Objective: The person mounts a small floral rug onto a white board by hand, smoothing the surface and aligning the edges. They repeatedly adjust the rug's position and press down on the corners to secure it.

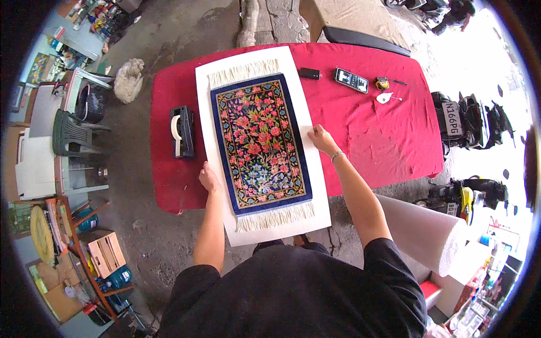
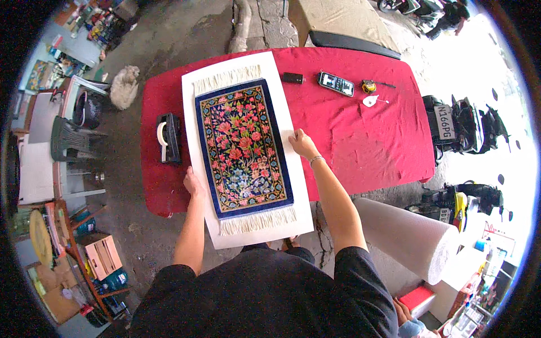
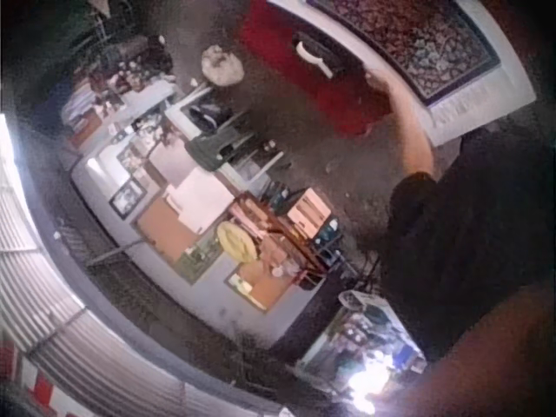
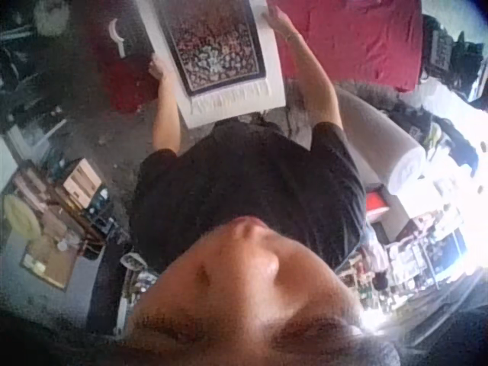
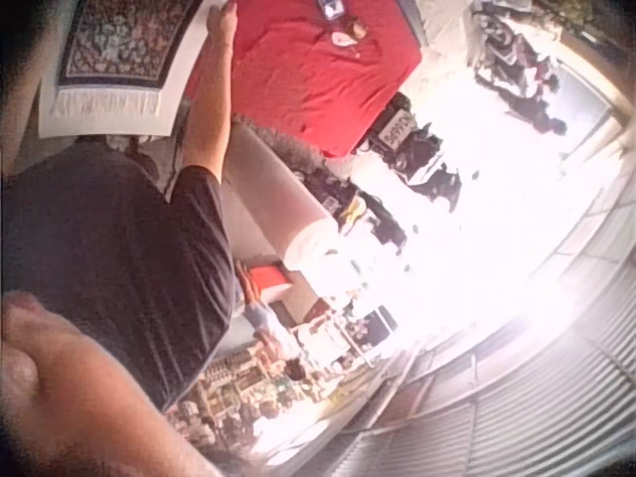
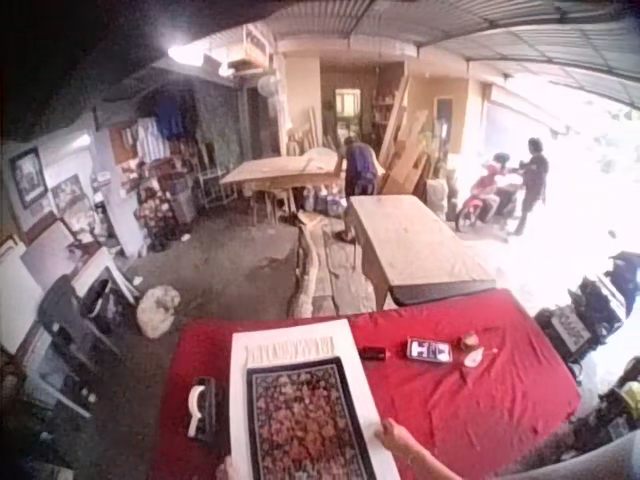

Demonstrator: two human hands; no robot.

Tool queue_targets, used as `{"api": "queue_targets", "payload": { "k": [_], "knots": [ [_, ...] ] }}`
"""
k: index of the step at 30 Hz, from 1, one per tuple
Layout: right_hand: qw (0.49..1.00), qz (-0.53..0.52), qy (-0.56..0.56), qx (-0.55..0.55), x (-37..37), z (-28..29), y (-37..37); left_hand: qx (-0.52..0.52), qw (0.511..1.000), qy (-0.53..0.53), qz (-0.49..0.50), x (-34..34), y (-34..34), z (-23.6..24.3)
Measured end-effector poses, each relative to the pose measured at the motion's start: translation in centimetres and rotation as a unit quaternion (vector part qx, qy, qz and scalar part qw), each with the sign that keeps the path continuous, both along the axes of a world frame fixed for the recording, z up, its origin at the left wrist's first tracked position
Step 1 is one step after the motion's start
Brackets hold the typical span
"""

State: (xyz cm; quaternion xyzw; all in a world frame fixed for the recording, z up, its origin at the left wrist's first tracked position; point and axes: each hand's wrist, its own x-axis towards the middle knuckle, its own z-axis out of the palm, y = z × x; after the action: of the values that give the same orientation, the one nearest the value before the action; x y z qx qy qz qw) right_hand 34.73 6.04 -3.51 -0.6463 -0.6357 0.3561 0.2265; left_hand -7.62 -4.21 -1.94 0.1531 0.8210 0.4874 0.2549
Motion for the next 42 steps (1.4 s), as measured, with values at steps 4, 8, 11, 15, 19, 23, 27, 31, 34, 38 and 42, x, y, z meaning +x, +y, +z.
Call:
{"api": "queue_targets", "payload": {
  "k": [4,8,11,15,19,23,27,31,34,38,42],
  "knots": [
    [0.998,0.017,-0.055,0.026,-1.6,1.6,0.6,-0.045,0.986,0.159,-0.034,-2.0,0.3,-2.4],
    [0.986,0.012,-0.162,0.046,-2.0,2.6,0.4,-0.114,0.973,0.168,-0.109,-1.4,0.3,-1.6],
    [0.984,-0.031,-0.177,0.018,-2.5,5.2,-0.6,-0.07,0.96,0.193,-0.19,-1.1,-0.7,1.4],
    [0.987,-0.113,-0.056,0.101,0.1,4.0,-4.5,-0.001,0.947,0.24,-0.212,-2.9,-2.4,-0.4],
    [0.978,-0.199,-0.046,0.048,0.9,7.5,-15.3,0.035,0.94,0.194,-0.278,-4.2,-5.5,-0.6],
    [0.964,-0.251,-0.086,0.025,1.9,7.8,-28.4,0.045,0.926,0.19,-0.324,-4.0,-5.6,1.2],
    [0.949,-0.238,-0.127,-0.162,2.7,3.1,-42.8,0.082,0.911,0.212,-0.344,-3.4,-7.4,2.4],
    [0.891,-0.183,0.018,-0.414,4.9,-4.2,-56.2,0.11,0.832,0.317,-0.441,-0.8,-10.6,3.4],
    [0.907,-0.17,0.026,-0.384,4.1,-4.9,-58.3,0.072,0.772,0.337,-0.534,0.7,-14.3,5.4],
    [0.891,-0.227,0.143,-0.366,3.5,-5.3,-56.4,0.01,0.699,0.364,-0.616,0.0,-21.0,5.9],
    [0.884,-0.298,0.214,-0.29,4.1,-5.6,-52.8,-0.031,0.658,0.377,-0.651,1.5,-24.5,5.9]
  ]
}}
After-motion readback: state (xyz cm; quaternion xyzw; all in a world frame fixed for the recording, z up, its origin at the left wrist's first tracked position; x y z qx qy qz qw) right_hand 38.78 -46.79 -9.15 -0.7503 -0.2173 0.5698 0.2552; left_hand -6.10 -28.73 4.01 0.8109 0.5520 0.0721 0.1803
